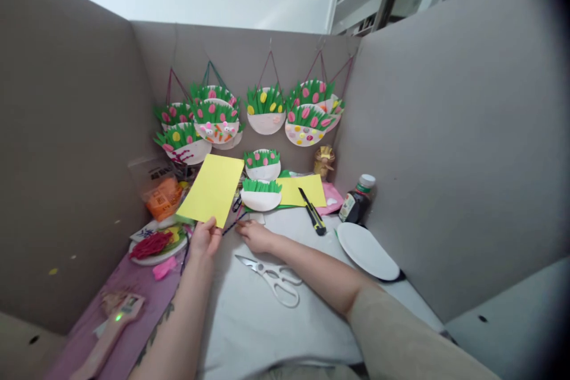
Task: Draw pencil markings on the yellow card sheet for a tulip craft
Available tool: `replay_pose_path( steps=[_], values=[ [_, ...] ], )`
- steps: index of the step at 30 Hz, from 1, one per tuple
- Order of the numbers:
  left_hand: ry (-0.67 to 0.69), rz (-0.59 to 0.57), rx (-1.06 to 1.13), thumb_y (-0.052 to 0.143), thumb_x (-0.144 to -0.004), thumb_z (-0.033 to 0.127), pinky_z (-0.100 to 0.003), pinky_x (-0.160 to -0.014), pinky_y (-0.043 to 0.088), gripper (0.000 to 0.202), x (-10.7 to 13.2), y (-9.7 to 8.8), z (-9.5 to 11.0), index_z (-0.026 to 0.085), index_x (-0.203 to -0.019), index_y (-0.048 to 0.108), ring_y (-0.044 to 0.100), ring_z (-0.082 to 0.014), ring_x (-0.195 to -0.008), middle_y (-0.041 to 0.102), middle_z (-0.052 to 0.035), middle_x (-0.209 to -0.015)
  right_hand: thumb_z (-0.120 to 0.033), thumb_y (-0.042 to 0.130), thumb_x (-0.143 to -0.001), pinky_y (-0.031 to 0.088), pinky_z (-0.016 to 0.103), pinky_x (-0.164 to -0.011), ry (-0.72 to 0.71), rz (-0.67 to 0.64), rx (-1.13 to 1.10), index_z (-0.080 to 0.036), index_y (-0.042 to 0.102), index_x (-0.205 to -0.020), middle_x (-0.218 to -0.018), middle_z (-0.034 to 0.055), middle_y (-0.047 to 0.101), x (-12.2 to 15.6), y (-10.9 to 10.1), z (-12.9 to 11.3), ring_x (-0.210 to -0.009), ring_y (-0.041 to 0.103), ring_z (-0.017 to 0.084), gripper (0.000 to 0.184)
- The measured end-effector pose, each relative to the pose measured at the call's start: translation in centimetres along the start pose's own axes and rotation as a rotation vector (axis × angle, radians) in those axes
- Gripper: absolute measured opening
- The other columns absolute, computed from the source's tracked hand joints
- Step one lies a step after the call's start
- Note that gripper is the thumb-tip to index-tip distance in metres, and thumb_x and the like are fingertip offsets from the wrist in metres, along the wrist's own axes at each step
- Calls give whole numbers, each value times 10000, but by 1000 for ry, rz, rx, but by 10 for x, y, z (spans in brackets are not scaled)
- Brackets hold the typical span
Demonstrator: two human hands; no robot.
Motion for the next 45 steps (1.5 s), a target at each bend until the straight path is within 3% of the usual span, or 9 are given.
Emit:
replay_pose_path(
  steps=[3,8,15,20,26,32,36,38,45],
  values=[
    [-16,40,-2,434,-764,-81,-268,-906,520,512,1,2,3,199,-1162,593,675,-134,-916,723,-50,-967,-84,450,-843,336,360,-1014,47,41,-20,-98,590,-1174,-1319,166,515,25,-10,5,-1210,461,219,360],
    [-15,14,57,406,-782,-88,-309,-1018,431,474,4,6,2,181,-1111,619,655,-124,-977,716,-53,-1006,-213,522,-827,330,389,-1030,300,96,-70,-123,572,-1218,-1313,157,516,118,-39,14,-1225,429,249,404],
    [-9,-38,69,434,-750,-90,-364,-1060,382,484,2,3,-3,194,-1089,630,593,-151,-1107,686,-53,-1106,-279,550,-814,241,458,-1058,861,277,364,-155,502,-1250,-1421,159,349,203,-72,39,-1339,220,326,456],
    [-5,-36,49,443,-743,-85,-341,-1017,432,466,-2,0,-5,179,-1074,636,620,-147,-1060,691,-63,-1088,-333,584,-786,291,500,-1001,1120,93,365,-94,341,-1379,-1427,233,323,232,-74,65,-1291,317,390,684],
    [2,-53,78,443,-746,-93,-327,-1030,414,498,-1,0,-6,198,-1108,624,622,-138,-1056,696,-51,-1082,-37,327,-815,347,374,-994,1118,85,301,-53,380,-1372,-1355,191,473,238,-62,53,-1265,420,283,560],
    [10,-7,37,440,-748,-91,-302,-997,448,492,1,2,-3,193,-1107,619,639,-136,-1019,708,-52,-1033,-313,460,-843,257,382,-1084,618,15,78,-162,255,-1450,-1482,91,315,212,-55,17,-1368,256,253,658],
    [5,10,15,436,-740,-94,-286,-967,476,532,2,4,-1,216,-1136,607,644,-139,-1011,713,-41,-1013,-377,438,-873,314,405,-1027,1048,201,252,-54,360,-1373,-1363,216,436,241,-66,53,-1263,396,316,601],
    [4,-2,19,433,-743,-93,-297,-976,470,546,2,5,-2,229,-1149,603,640,-141,-1020,713,-38,-1018,-360,492,-852,347,440,-975,1261,141,345,7,387,-1332,-1293,278,469,260,-65,73,-1207,438,360,613],
    [5,-12,11,433,-747,-94,-315,-1022,420,508,1,5,-5,214,-1101,628,610,-135,-1077,702,-39,-1057,-496,302,-906,236,541,-1028,1322,-4,374,-5,254,-1428,-1485,218,233,277,-38,81,-1346,201,393,718]
  ],
)
Point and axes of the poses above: each hand's wrist, its own x-axis away from the middle knuckle, its own y-axis out of the palm, z = x × y, the point moved 2 cm from there along -x, towards the middle knuckle
